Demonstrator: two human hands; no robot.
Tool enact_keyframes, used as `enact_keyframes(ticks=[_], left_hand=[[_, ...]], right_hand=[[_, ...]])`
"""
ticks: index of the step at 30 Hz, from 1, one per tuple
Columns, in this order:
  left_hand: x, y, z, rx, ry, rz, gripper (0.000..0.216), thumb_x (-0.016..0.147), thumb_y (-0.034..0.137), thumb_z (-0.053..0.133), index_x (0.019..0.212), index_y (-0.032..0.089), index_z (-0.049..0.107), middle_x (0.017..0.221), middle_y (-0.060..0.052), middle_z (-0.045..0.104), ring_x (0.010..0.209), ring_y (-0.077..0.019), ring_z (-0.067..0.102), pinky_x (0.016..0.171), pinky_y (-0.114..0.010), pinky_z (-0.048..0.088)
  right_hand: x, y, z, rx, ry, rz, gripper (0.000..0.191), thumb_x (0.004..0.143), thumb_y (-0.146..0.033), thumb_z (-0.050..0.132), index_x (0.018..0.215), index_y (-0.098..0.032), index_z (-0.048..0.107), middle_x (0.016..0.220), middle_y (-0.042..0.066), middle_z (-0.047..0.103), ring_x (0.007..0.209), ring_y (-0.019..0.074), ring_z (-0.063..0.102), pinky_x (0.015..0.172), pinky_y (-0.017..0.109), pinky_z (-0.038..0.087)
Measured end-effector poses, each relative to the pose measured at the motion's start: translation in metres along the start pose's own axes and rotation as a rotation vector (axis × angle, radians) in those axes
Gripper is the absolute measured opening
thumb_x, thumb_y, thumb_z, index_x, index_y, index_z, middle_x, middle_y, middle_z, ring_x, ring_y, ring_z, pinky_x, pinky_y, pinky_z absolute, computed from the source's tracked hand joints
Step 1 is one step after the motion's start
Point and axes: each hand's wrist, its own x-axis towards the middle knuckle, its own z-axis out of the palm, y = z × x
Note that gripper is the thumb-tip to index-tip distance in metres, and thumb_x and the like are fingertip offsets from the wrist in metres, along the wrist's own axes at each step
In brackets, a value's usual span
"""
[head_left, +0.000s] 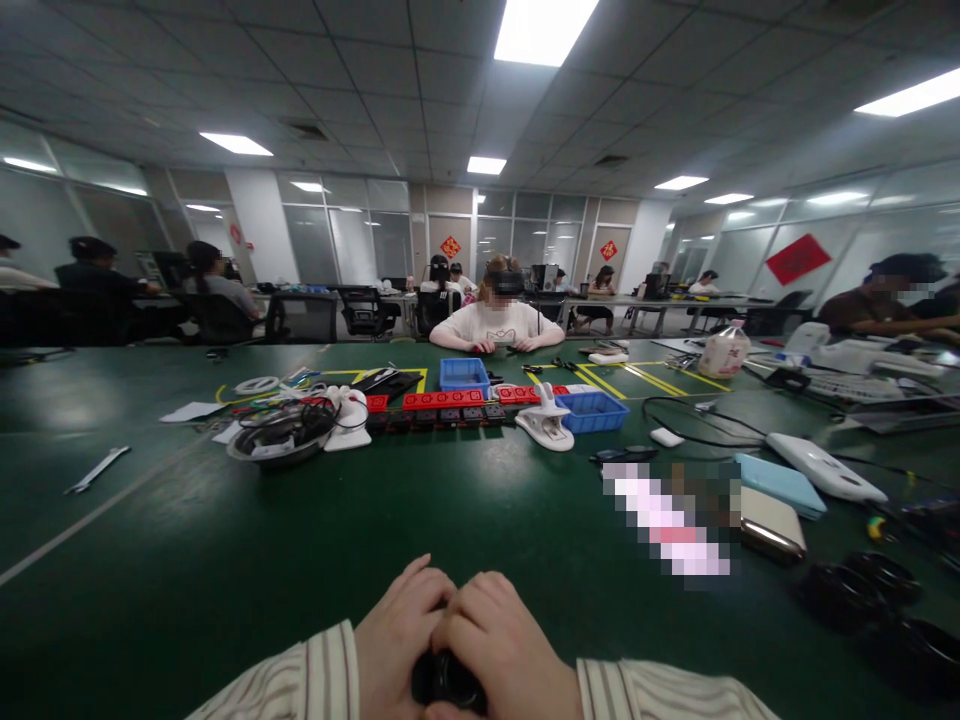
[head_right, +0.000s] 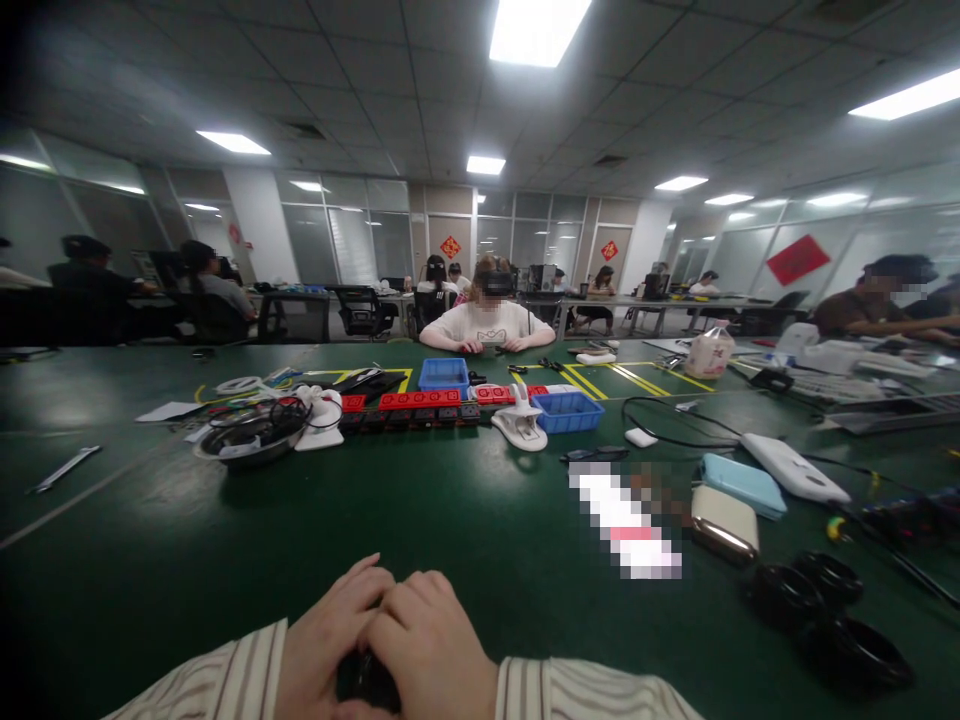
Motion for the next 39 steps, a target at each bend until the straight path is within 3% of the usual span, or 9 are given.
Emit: enact_keyframes(ticks=[4, 9, 14, 19, 23, 26, 29, 33, 39], left_hand=[[0.002, 0.002, -0.002, -0.111, -0.012, -0.034, 0.038, 0.054, 0.039, 0.073, 0.088, 0.022, 0.066, 0.094, -0.004, 0.053, 0.089, -0.0249, 0.053, 0.086, -0.041, 0.044], [0.002, -0.003, -0.001, -0.129, -0.04, -0.056, 0.037, 0.054, 0.034, 0.07, 0.089, 0.021, 0.065, 0.096, -0.004, 0.054, 0.09, -0.0263, 0.054, 0.085, -0.04, 0.046], [-0.004, -0.01, 0.005, -0.047, 0.012, -0.025, 0.068, 0.057, 0.049, 0.071, 0.116, 0.022, 0.049, 0.114, -0.006, 0.055, 0.107, -0.0299, 0.051, 0.107, -0.053, 0.02], [-0.006, -0.003, 0.011, 0.104, 0.108, 0.033, 0.05, 0.07, 0.05, 0.064, 0.109, 0.021, 0.051, 0.105, -0.008, 0.058, 0.101, -0.0277, 0.054, 0.107, -0.056, 0.018], [-0.005, -0.001, 0.01, 0.071, 0.071, -0.021, 0.043, 0.067, 0.044, 0.066, 0.1, 0.019, 0.054, 0.098, -0.007, 0.057, 0.095, -0.0255, 0.055, 0.106, -0.053, 0.021], [-0.004, -0.003, 0.006, -0.037, 0.007, -0.037, 0.05, 0.06, 0.044, 0.07, 0.101, 0.019, 0.055, 0.1, -0.006, 0.055, 0.099, -0.0274, 0.053, 0.106, -0.054, 0.019], [-0.001, -0.003, 0.002, -0.077, -0.033, -0.024, 0.044, 0.057, 0.039, 0.074, 0.094, 0.021, 0.06, 0.097, -0.004, 0.054, 0.094, -0.0264, 0.052, 0.1, -0.05, 0.031], [0.004, 0.002, -0.005, -0.108, -0.039, -0.028, 0.033, 0.055, 0.033, 0.073, 0.084, 0.021, 0.064, 0.093, -0.003, 0.052, 0.087, -0.0242, 0.052, 0.08, -0.037, 0.046], [-0.001, -0.001, 0.0, -0.08, -0.01, -0.039, 0.054, 0.055, 0.034, 0.072, 0.105, 0.022, 0.056, 0.101, -0.004, 0.056, 0.095, -0.0277, 0.054, 0.094, -0.047, 0.039]], right_hand=[[-0.001, 0.0, 0.001, -0.025, -0.011, -0.21, 0.024, 0.091, -0.039, 0.043, 0.082, -0.02, 0.054, 0.082, -0.001, 0.059, 0.081, 0.0154, 0.049, 0.071, 0.031, 0.035], [0.006, 0.0, 0.0, 0.008, 0.069, -0.441, 0.038, 0.102, -0.026, 0.023, 0.081, -0.02, 0.053, 0.084, -0.004, 0.063, 0.088, 0.0118, 0.052, 0.088, 0.028, 0.034], [0.011, -0.005, -0.012, 0.039, 0.199, -0.248, 0.038, 0.102, -0.035, 0.019, 0.094, -0.018, 0.052, 0.087, 0.001, 0.062, 0.085, 0.0132, 0.052, 0.081, 0.027, 0.037], [0.001, -0.002, -0.006, 0.056, 0.086, 0.026, 0.062, 0.091, -0.064, 0.009, 0.082, -0.018, 0.049, 0.077, 0.003, 0.057, 0.07, 0.016, 0.049, 0.066, 0.03, 0.037], [-0.004, 0.0, 0.003, -0.036, -0.031, 0.165, 0.057, 0.077, -0.074, 0.04, 0.075, -0.018, 0.047, 0.075, 0.003, 0.053, 0.069, 0.0169, 0.046, 0.066, 0.032, 0.037], [-0.003, -0.002, 0.001, -0.055, -0.102, 0.174, 0.049, 0.064, -0.061, 0.068, 0.078, -0.018, 0.047, 0.08, 0.001, 0.054, 0.073, 0.0165, 0.047, 0.069, 0.03, 0.038], [-0.003, -0.002, -0.004, -0.05, -0.147, 0.062, 0.041, 0.062, -0.046, 0.074, 0.082, -0.019, 0.049, 0.085, 0.0, 0.056, 0.078, 0.016, 0.048, 0.071, 0.029, 0.038], [-0.002, 0.003, -0.001, -0.021, -0.144, -0.249, 0.012, 0.084, -0.032, 0.058, 0.08, -0.021, 0.054, 0.086, -0.003, 0.06, 0.088, 0.0145, 0.049, 0.079, 0.029, 0.037], [0.004, 0.0, -0.001, -0.057, 0.084, -0.406, 0.035, 0.099, -0.028, 0.031, 0.075, -0.021, 0.055, 0.088, -0.003, 0.062, 0.096, 0.0149, 0.048, 0.096, 0.034, 0.03]])
